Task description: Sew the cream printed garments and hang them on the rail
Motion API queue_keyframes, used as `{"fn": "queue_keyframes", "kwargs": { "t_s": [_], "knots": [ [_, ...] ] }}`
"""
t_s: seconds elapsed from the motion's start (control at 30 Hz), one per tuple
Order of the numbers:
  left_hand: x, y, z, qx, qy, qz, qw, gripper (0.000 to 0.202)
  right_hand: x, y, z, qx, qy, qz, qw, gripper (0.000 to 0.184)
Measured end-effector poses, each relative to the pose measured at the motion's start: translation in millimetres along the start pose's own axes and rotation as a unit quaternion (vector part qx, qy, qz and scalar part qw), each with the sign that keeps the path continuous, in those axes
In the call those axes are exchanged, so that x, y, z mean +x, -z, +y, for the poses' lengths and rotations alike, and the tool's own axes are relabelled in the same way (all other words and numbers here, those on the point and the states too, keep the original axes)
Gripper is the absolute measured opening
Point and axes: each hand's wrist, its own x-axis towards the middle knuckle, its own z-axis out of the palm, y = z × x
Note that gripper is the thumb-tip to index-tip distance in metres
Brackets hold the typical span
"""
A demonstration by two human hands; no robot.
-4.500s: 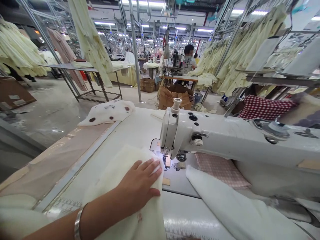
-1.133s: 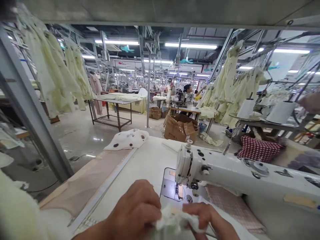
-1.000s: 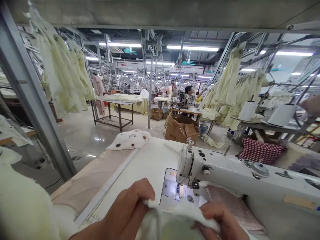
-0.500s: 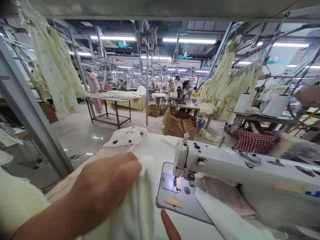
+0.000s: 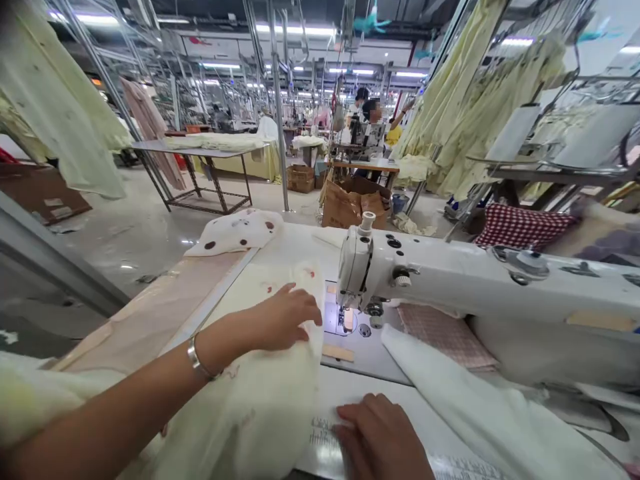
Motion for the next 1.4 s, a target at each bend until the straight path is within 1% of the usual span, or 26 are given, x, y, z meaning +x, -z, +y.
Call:
{"fn": "queue_keyframes", "kwargs": {
  "t_s": [0.07, 0.17, 0.23, 0.3, 0.37, 0.43, 0.5, 0.6, 0.7, 0.73, 0.9, 1.0, 1.03, 1.1, 1.23, 1.3, 1.4],
  "knots": [
    [-5, -3.7, 1, -0.043, -0.027, -0.034, 0.998, 0.019, 8, -5, -4, -0.018, 0.019, -0.004, 1.000, 0.008],
    [-9, -2.5, -2, -0.075, -0.044, -0.030, 0.996, 0.004, 20, -14, -12, -0.026, 0.018, -0.004, 0.999, 0.015],
    [-11, 3.6, -4, -0.087, -0.044, -0.028, 0.995, 0.010, 27, -20, -21, -0.009, 0.011, -0.008, 1.000, 0.014],
    [-12, 11.2, -5, -0.097, -0.040, -0.030, 0.994, 0.013, 31, -24, -30, 0.019, 0.018, -0.014, 1.000, 0.006],
    [-12, 16.4, -5, -0.088, -0.046, -0.023, 0.995, 0.013, 34, -27, -37, 0.038, 0.036, -0.024, 0.998, 0.007],
    [-10, 16.6, -5, -0.064, -0.058, -0.013, 0.996, 0.013, 36, -29, -40, 0.036, 0.044, -0.026, 0.998, 0.006],
    [-7, 11.6, -5, -0.041, -0.065, -0.002, 0.997, 0.014, 35, -31, -38, 0.017, 0.030, -0.015, 0.999, 0.007],
    [1, -2.0, -3, -0.013, -0.059, 0.009, 0.998, 0.013, 30, -33, -34, -0.001, 0.012, -0.008, 1.000, 0.006],
    [10, -16.9, 0, 0.002, -0.056, 0.006, 0.998, 0.011, 21, -31, -32, 0.016, 0.009, -0.019, 1.000, 0.007],
    [12, -21.4, 1, 0.004, -0.058, 0.004, 0.998, 0.011, 19, -30, -32, 0.023, 0.007, -0.021, 0.999, 0.010],
    [16, -38.1, 5, 0.008, -0.064, 0.004, 0.998, 0.009, 14, -27, -38, 0.040, 0.006, 0.005, 0.999, 0.018],
    [16, -42.7, 5, 0.007, -0.061, 0.007, 0.998, 0.010, 16, -32, -42, 0.011, 0.048, 0.011, 0.999, 0.031],
    [16, -43.5, 5, 0.007, -0.061, 0.007, 0.998, 0.009, 18, -33, -43, 0.008, 0.060, 0.016, 0.998, 0.032],
    [16, -44.5, 5, 0.008, -0.060, 0.009, 0.998, 0.009, 21, -33, -43, 0.029, 0.070, 0.029, 0.997, 0.026],
    [15, -44.2, 6, 0.003, -0.062, 0.011, 0.998, 0.011, 28, -25, -39, 0.069, 0.088, 0.054, 0.992, 0.022],
    [15, -43.4, 6, -0.003, -0.061, 0.013, 0.998, 0.012, 31, -23, -36, 0.055, 0.097, 0.071, 0.991, 0.023],
    [15, -42.2, 6, -0.014, -0.063, 0.013, 0.998, 0.012, 33, -26, -31, 0.030, 0.113, 0.087, 0.989, 0.025]
  ]
}}
